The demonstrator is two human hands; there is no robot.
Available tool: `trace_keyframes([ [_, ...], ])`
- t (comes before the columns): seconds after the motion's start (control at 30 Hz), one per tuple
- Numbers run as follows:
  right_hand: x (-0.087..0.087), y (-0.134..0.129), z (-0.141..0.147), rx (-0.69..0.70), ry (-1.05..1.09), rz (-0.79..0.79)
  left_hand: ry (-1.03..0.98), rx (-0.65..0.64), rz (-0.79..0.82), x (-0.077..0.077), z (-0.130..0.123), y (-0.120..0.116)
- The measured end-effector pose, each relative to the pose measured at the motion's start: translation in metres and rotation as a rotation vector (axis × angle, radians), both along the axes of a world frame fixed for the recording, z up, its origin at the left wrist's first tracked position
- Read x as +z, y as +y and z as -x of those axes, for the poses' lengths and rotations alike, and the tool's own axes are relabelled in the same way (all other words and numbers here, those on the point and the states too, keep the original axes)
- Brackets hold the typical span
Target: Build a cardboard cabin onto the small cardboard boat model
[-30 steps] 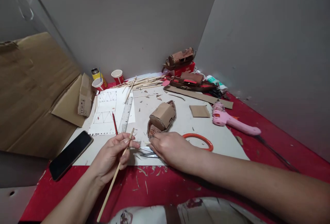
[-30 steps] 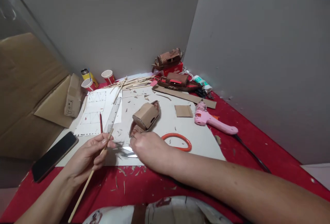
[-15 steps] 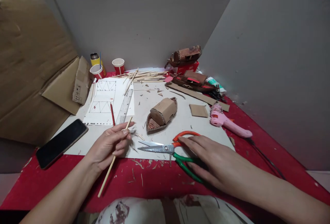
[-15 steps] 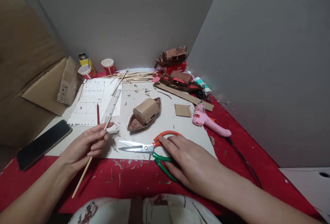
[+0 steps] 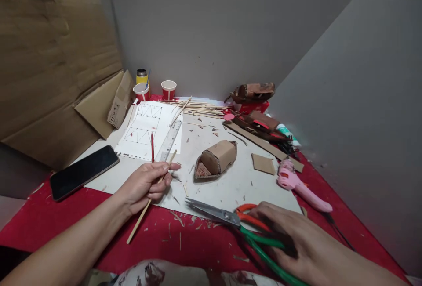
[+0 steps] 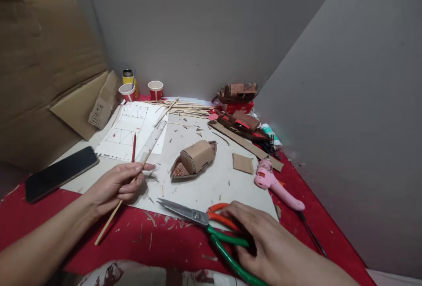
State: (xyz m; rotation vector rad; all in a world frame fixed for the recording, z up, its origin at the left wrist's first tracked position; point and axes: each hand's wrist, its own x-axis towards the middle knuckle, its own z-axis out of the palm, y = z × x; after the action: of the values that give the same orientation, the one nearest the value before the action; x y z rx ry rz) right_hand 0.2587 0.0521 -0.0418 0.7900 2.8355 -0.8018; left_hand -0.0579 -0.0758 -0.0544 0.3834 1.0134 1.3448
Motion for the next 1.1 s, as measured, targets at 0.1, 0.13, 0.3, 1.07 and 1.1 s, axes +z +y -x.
trace_keyframes([
  [0.1,0.004,-0.003,0.006,-0.084,0.053,0.224,0.017,-0.034,-0.017,0.0,-0.002,-0.001],
  [0.13,0.005,-0.004,0.009,-0.109,0.064,0.311,0.025,-0.044,-0.02,0.0,-0.003,-0.001],
  [0.3,-0.002,-0.006,0.021,-0.171,0.139,0.289,0.06,-0.054,-0.055,0.002,-0.009,-0.003],
  [1.07,0.02,-0.021,0.07,0.086,0.074,0.033,0.271,-0.228,-0.17,0.002,-0.031,-0.014],
  [1.1,0.02,-0.021,0.071,0.098,0.082,0.027,0.283,-0.23,-0.177,0.001,-0.031,-0.014],
])
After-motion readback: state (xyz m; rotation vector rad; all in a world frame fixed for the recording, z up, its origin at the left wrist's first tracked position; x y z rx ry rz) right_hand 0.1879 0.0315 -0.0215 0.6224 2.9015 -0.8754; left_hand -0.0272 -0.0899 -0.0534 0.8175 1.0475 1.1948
